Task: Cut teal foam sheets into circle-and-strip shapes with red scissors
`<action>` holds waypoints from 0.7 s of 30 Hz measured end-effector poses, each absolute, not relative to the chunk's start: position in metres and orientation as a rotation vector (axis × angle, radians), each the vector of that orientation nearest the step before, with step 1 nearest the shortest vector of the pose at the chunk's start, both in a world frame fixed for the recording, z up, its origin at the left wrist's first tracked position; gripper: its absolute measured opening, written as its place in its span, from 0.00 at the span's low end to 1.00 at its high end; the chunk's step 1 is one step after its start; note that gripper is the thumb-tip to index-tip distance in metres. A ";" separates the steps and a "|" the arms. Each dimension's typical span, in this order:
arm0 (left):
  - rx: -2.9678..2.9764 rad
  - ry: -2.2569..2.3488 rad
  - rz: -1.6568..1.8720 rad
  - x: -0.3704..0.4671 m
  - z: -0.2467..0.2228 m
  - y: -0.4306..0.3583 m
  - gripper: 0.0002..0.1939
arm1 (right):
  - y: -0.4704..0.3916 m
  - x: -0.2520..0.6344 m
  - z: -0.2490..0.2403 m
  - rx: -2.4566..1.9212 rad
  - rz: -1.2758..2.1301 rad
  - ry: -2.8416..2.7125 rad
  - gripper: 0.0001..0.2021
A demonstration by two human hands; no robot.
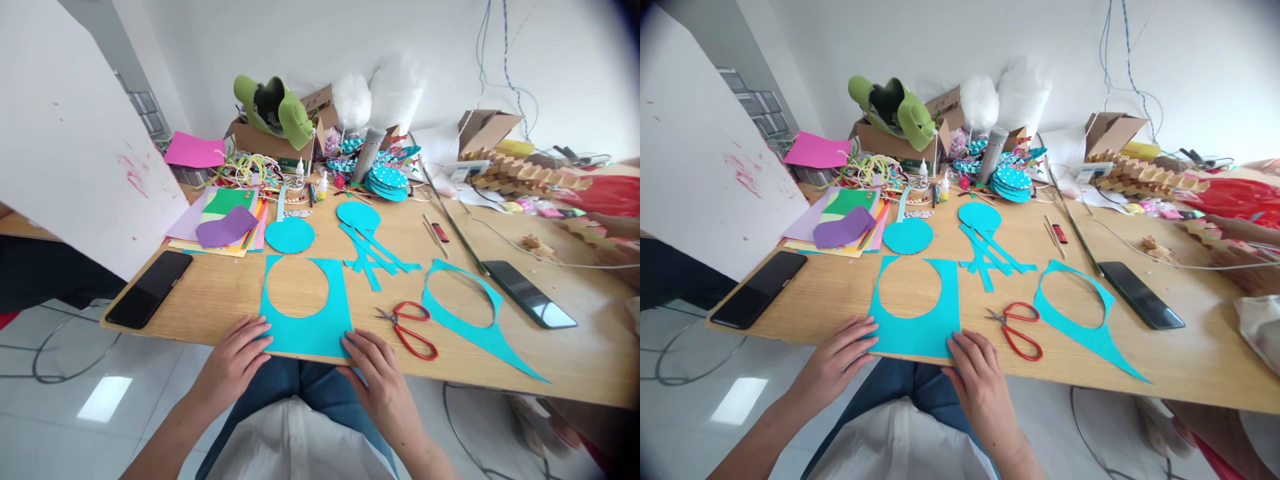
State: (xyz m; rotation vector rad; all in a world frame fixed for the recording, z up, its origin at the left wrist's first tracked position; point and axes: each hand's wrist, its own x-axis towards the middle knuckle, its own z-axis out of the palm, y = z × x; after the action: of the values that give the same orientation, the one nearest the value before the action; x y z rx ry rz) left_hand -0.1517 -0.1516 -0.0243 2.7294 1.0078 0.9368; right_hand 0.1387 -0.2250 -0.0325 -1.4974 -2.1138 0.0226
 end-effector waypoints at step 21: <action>2.579 0.996 1.021 -0.155 -0.026 -0.149 0.10 | -0.229 0.137 -0.034 -1.386 0.141 -1.902 0.12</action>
State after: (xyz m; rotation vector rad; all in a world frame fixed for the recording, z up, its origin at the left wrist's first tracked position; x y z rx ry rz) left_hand -0.1546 -0.1486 -0.0258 2.5794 0.9961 1.0205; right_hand 0.1374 -0.2293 -0.0340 -1.3858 -1.9020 0.1405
